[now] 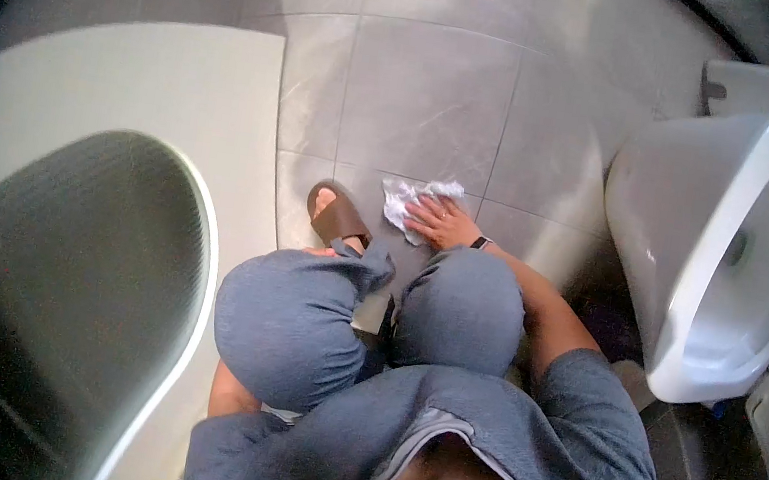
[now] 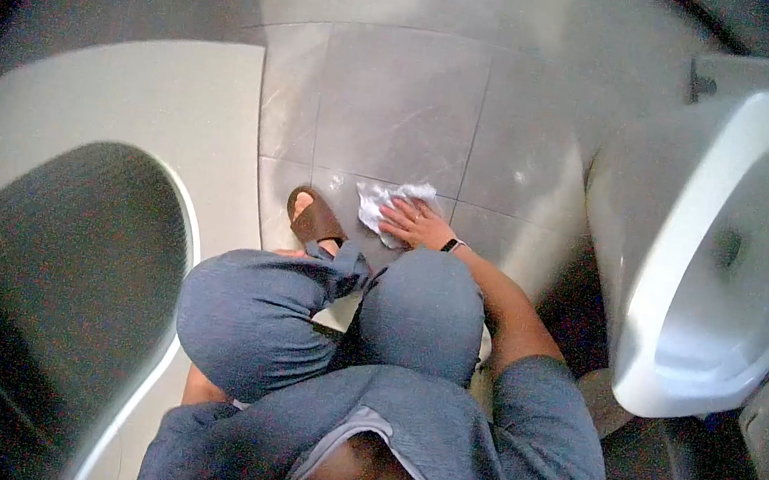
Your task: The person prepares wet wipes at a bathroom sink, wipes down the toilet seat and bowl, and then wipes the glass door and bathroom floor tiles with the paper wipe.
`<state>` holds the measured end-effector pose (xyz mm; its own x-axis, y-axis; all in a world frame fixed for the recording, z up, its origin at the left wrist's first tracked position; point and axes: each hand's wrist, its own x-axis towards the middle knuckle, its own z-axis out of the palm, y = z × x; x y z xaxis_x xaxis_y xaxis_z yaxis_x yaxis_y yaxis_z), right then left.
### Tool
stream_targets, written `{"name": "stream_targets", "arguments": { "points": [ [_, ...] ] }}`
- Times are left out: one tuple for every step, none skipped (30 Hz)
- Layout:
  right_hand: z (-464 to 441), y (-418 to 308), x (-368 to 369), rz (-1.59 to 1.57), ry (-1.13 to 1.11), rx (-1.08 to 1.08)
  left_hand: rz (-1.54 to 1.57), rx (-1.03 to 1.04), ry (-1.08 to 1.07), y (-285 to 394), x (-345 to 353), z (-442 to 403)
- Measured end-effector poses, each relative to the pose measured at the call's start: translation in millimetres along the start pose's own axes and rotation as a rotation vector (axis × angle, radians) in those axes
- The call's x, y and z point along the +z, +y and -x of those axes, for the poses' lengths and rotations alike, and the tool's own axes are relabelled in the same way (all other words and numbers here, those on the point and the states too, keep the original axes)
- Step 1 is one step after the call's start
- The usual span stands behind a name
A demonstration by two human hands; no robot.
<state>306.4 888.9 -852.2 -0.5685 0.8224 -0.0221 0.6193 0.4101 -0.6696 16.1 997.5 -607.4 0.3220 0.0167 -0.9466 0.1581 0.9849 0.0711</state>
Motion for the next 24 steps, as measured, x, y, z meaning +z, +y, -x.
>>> {"name": "stream_targets", "arguments": {
  "points": [
    [-2.9,4.0,-5.9,0.003,-0.020,-0.033,0.047,0.028,0.023,-10.7,-4.9,10.7],
    [-10.8,9.1,-16.8,0.066,-0.080,-0.076,0.087,0.050,0.050,-17.4,-8.1,21.8],
    [-17.2,17.8,-30.5,0.132,-0.132,-0.108,0.115,0.069,0.072,-22.1,-8.7,31.6],
    [-23.0,22.3,-43.5,0.204,-0.130,0.028,0.147,0.097,0.092,-29.1,-15.0,42.1],
    [-19.9,38.7,-65.3,0.266,-0.124,0.165,0.175,0.113,0.114,-34.3,-13.5,49.3],
    [-27.1,42.0,-88.3,0.306,-0.071,0.329,0.200,0.128,0.135,-40.7,-21.8,59.4],
    [-33.8,41.8,-105.9,0.352,-0.022,0.491,0.219,0.146,0.148,-50.0,-30.2,67.6],
    [-20.3,56.9,-112.2,0.411,0.172,0.578,0.231,0.160,0.160,-61.9,-32.3,71.4],
    [-7.9,78.3,-113.1,0.494,0.259,0.716,0.231,0.176,0.168,-71.4,-37.1,73.5],
    [1.6,102.7,-112.6,0.577,0.355,0.860,0.228,0.186,0.175,-82.0,-43.1,72.7],
    [5.7,130.0,-119.1,0.595,0.440,0.946,0.226,0.189,0.189,-86.1,-48.1,70.0],
    [-5.9,170.9,-140.8,0.593,0.497,1.018,0.249,0.179,0.204,-79.0,-45.3,67.9],
    [-19.9,192.4,-152.4,0.572,0.510,1.123,0.250,0.179,0.207,-79.4,-56.6,64.0],
    [-34.2,211.0,-155.2,0.543,0.518,1.230,0.253,0.175,0.209,-81.6,-65.6,59.8],
    [-55.2,223.0,-159.9,0.561,0.531,1.280,0.253,0.166,0.215,-83.1,-74.1,56.2],
    [-76.4,230.1,-155.3,0.577,0.538,1.332,0.243,0.159,0.222,-83.5,-82.3,54.1],
    [-97.2,234.0,-143.9,0.564,0.590,1.150,0.231,0.157,0.228,-83.8,-85.9,56.1],
    [-116.7,227.0,-135.0,0.552,0.646,0.971,0.209,0.160,0.232,-80.8,-89.9,57.9],
    [-145.0,192.1,-119.8,0.570,0.497,0.867,0.180,0.165,0.231,-74.9,-95.7,60.5],
    [-171.4,142.9,-101.5,0.591,0.390,0.690,0.126,0.180,0.254,-65.5,-100.5,67.7],
    [-186.4,86.9,-93.3,0.429,0.277,0.511,0.025,0.210,0.284,-52.3,-100.2,78.8],
    [-182.9,40.9,-80.1,0.392,0.112,0.324,-0.098,0.237,0.319,-38.0,-100.4,89.5],
    [-178.8,11.7,-60.9,0.386,-0.130,0.204,-0.369,0.307,0.409,-17.3,-97.5,103.0],
    [-158.6,4.6,-20.5,0.273,-0.016,-0.037,-0.718,0.398,0.569,6.4,-83.7,122.6]
  ]
}}
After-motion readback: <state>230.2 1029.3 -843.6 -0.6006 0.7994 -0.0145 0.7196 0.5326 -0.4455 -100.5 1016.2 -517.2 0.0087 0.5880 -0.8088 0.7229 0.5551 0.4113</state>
